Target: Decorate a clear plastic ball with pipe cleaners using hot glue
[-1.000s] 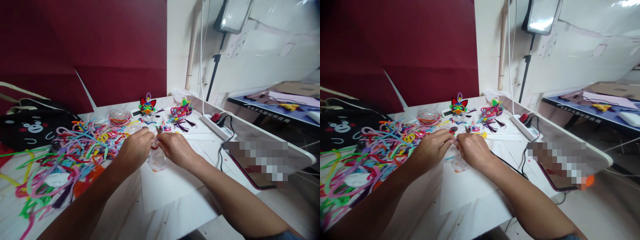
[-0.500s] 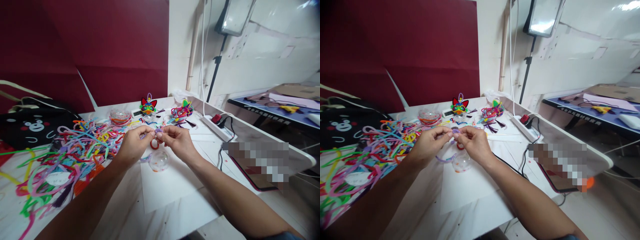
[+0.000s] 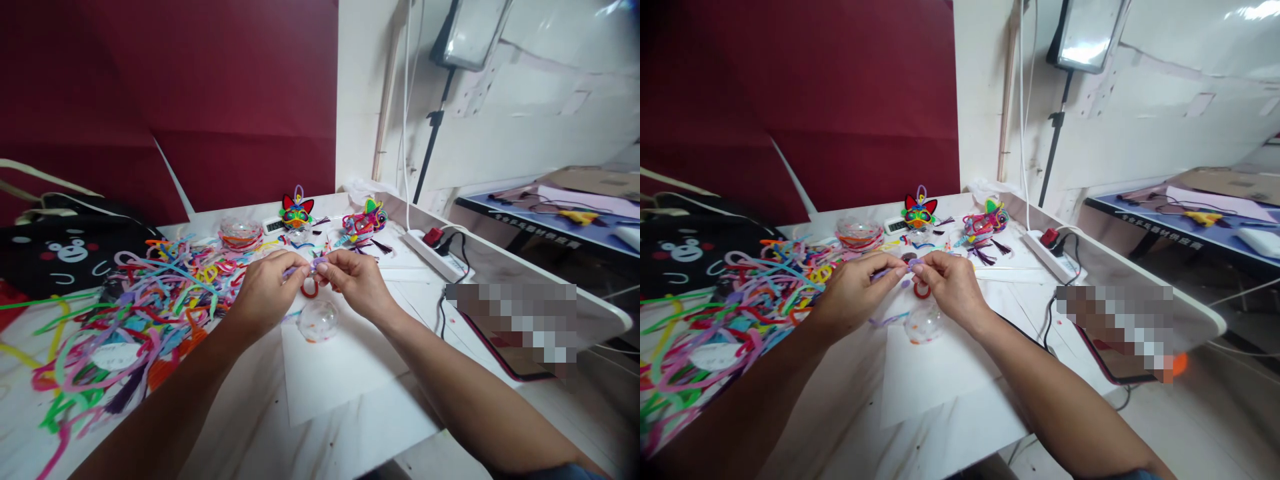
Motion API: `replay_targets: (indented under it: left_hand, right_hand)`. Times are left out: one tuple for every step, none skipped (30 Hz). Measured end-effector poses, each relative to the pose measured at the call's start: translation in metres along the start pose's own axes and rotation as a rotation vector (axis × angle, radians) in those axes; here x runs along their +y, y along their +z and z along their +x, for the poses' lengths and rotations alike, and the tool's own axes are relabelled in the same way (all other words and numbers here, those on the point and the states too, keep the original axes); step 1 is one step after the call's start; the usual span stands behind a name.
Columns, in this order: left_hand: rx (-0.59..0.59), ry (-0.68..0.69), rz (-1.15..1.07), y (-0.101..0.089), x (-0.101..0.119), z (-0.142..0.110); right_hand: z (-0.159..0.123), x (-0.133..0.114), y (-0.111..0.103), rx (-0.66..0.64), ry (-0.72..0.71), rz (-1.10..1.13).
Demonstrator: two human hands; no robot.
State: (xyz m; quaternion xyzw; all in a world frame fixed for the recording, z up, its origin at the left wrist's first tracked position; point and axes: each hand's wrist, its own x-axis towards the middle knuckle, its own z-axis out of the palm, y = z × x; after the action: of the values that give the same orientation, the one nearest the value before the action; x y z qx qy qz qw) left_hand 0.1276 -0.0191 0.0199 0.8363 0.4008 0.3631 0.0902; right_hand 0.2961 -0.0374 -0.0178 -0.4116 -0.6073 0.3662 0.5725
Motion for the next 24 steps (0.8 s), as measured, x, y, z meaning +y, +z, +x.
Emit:
replay_targets:
  left_hand:
    - [-0.004, 0.001, 0.008, 0.0, 0.0, 0.0]
    - [-0.011, 0.001, 0.014, 0.001, -0.001, 0.0]
    - [-0.018, 0.001, 0.018, 0.001, -0.001, 0.0]
    - [-0.022, -0.001, 0.023, 0.001, -0.002, 0.0]
    - [-0.025, -0.002, 0.027, 0.001, -0.002, -0.001]
    - [-0.029, -0.002, 0.032, 0.001, -0.002, -0.001]
    - [-0.032, -0.001, 0.036, 0.0, -0.002, -0.001]
    - [-0.037, -0.001, 0.04, 0.0, -0.002, -0.001]
    - [-0.04, 0.0, 0.045, -0.001, -0.001, -0.001]
    - [-0.046, 0.001, 0.05, -0.001, -0.001, -0.001]
    - [-0.051, 0.003, 0.057, -0.002, 0.0, -0.001]
    - [-0.055, 0.006, 0.063, -0.002, 0.0, -0.001]
    - [-0.06, 0.011, 0.068, -0.002, 0.0, -0.001]
    - [-0.063, 0.016, 0.072, -0.003, 0.001, -0.001]
    - [-0.065, 0.022, 0.076, -0.003, 0.001, -0.001]
    - [-0.066, 0.028, 0.079, -0.004, 0.001, -0.001]
    - [-0.066, 0.033, 0.081, -0.005, 0.001, -0.001]
    - [-0.068, 0.036, 0.085, -0.005, 0.001, -0.001]
    - [-0.07, 0.038, 0.09, -0.006, 0.001, -0.001]
    - [-0.069, 0.04, 0.095, -0.006, 0.002, -0.001]
    - [-0.07, 0.043, 0.101, -0.006, 0.002, -0.001]
    - [-0.073, 0.048, 0.106, -0.006, 0.002, -0.001]
    - [-0.074, 0.054, 0.109, -0.006, 0.002, -0.001]
    - [-0.075, 0.064, 0.112, -0.005, 0.001, -0.001]
  right_hand:
    - [0.0, 0.0, 0.0, -0.006, -0.009, -0.006]
    - [0.0, 0.001, 0.0, -0.011, -0.018, -0.012]
    - [0.0, 0.001, 0.0, -0.015, -0.027, -0.019]
    - [0.0, 0.001, 0.0, -0.019, -0.036, -0.029]
    - [0.0, 0.002, -0.001, -0.024, -0.044, -0.042]
    - [0.0, 0.002, -0.001, -0.032, -0.051, -0.057]
    - [0.0, 0.002, -0.002, -0.043, -0.055, -0.076]
    - [0.0, 0.002, -0.003, -0.055, -0.059, -0.098]
    - [0.0, 0.001, -0.004, -0.066, -0.063, -0.123]
    - [0.0, 0.0, -0.005, -0.077, -0.068, -0.147]
    - [0.0, -0.001, -0.006, -0.087, -0.071, -0.172]
    - [-0.001, -0.003, -0.007, -0.095, -0.075, -0.196]
    - [-0.001, -0.004, -0.008, -0.1, -0.079, -0.219]
    - [-0.001, -0.006, -0.009, -0.102, -0.084, -0.244]
    - [-0.002, -0.007, -0.009, -0.103, -0.091, -0.273]
    - [-0.002, -0.008, -0.01, -0.103, -0.098, -0.303]
    - [-0.002, -0.009, -0.01, -0.104, -0.108, -0.334]
    - [-0.002, -0.01, -0.01, -0.107, -0.119, -0.366]
    - [-0.003, -0.011, -0.011, -0.11, -0.132, -0.399]
    - [-0.003, -0.012, -0.011, -0.112, -0.147, -0.434]
    - [-0.003, -0.012, -0.012, -0.117, -0.163, -0.471]
    - [-0.004, -0.013, -0.012, -0.123, -0.182, -0.512]
    - [-0.004, -0.013, -0.012, -0.128, -0.201, -0.556]
    - [-0.004, -0.013, -0.012, -0.133, -0.219, -0.6]
